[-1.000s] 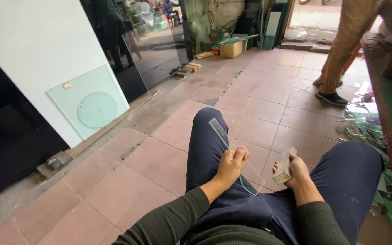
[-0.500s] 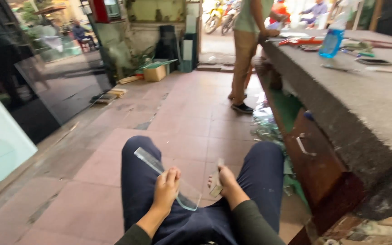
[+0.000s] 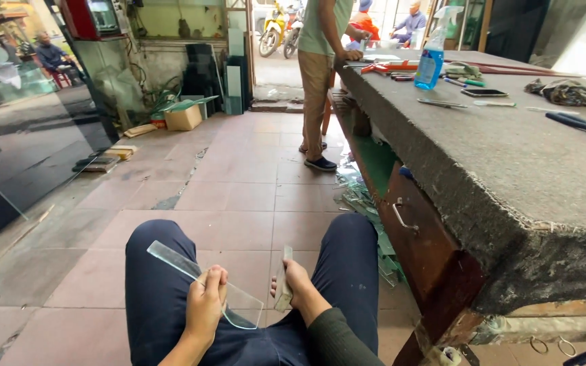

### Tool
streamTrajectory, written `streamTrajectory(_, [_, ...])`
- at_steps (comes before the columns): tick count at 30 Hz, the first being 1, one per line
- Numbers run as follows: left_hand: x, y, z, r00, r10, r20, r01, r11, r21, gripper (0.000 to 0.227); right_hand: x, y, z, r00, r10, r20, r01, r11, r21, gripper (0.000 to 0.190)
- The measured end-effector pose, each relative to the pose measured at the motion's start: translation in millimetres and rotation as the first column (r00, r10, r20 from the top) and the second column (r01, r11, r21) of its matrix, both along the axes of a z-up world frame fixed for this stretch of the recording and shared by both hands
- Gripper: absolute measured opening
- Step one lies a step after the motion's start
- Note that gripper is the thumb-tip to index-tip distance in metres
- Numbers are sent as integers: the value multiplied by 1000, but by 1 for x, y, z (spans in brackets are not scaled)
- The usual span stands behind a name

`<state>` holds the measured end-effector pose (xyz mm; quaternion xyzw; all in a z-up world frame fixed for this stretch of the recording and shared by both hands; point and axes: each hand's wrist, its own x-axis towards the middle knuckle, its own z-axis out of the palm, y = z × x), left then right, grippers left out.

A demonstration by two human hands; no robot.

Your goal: Sanding the sharp edges of a glass strip using a sanding block to smooth them.

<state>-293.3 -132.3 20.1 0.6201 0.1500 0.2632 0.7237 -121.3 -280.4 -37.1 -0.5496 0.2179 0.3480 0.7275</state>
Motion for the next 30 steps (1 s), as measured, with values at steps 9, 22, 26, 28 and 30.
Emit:
streamTrajectory(9, [22,0,24,996,81,22,-79,994,-80,40,-80,-35,61,980,-119,158,83,972,220,48])
streamTrajectory(22, [-45,-42,26,998,-64,23,59,985,160,51,-138,-74,85,850,-119,514,118,992,35,21])
streamTrajectory(26, [-28,-50,32,996,92,-4,-92,996,6,45,-130,-81,97,805,-27,593,153,975,-163,55])
streamTrajectory(28, [-14,-44,27,984,175,-28,-176,983,-58,45,-127,-84,95,769,56,637,137,959,-250,75])
streamTrajectory(30, [8,-37,13,972,237,-14,-237,968,-88,44,-116,-92,90,333,305,892,157,915,-371,74])
